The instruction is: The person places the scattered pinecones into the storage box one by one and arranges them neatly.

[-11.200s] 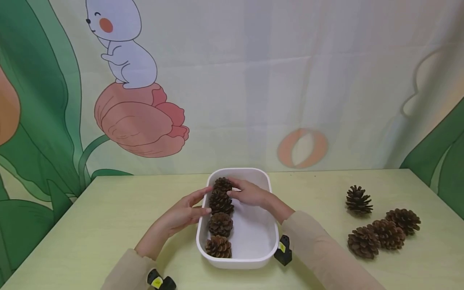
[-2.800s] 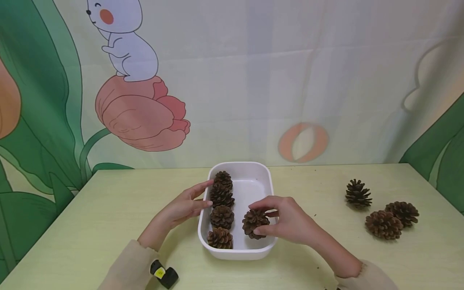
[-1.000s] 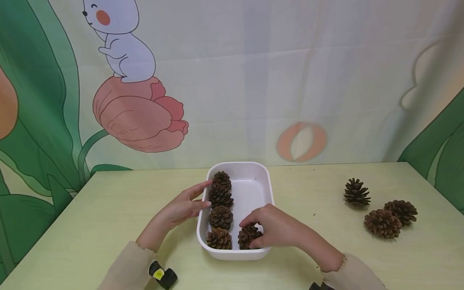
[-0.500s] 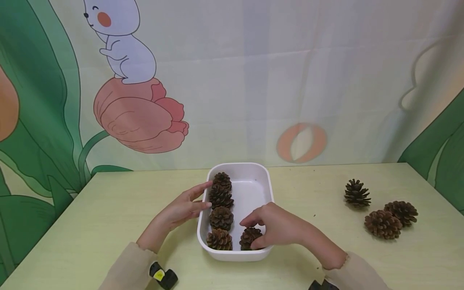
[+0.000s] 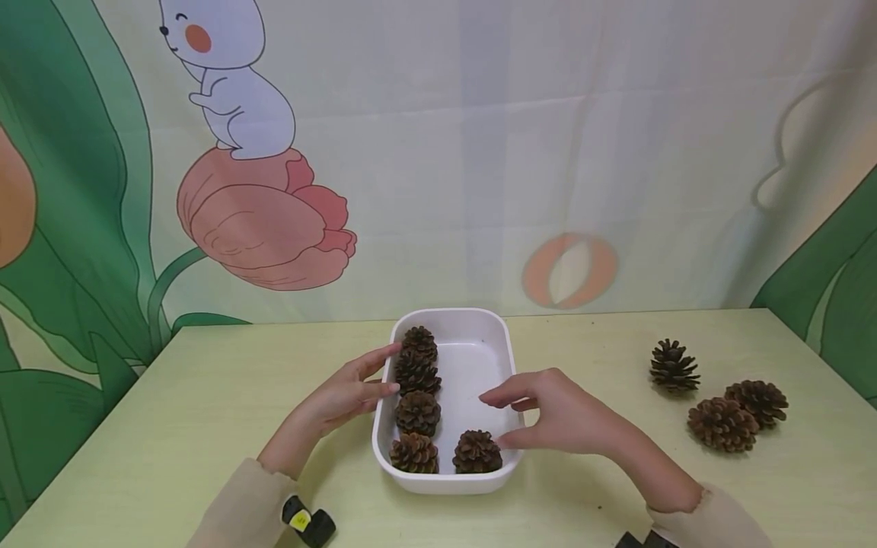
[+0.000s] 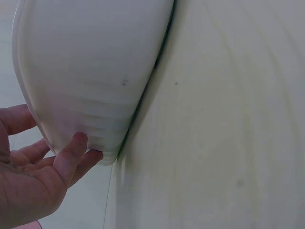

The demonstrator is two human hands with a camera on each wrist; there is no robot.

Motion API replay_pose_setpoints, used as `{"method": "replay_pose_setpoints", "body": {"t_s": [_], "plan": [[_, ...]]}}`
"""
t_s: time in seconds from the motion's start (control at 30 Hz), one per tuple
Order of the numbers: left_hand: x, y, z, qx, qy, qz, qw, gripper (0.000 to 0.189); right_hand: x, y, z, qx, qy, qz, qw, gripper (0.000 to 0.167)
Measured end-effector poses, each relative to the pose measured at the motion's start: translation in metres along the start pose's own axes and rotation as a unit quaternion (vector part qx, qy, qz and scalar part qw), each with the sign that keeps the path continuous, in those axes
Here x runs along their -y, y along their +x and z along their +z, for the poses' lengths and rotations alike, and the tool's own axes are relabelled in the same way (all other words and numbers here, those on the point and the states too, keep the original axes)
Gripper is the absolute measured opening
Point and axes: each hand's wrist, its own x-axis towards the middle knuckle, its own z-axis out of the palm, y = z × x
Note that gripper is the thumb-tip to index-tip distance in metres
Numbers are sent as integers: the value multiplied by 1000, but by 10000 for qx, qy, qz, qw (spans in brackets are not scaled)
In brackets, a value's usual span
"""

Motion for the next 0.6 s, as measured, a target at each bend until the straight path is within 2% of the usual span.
{"method": "replay_pose_setpoints", "body": {"t_s": [0.2,0.6], "plan": [[0,0,1,-24,-5,-1,10000,62,-6,-13,-13,-354,-9,-401,9986,39],[1,1,1,-5,-29,-8,10000,63,-18,-48,-38,-1112,-521,-123,9924,41]]}}
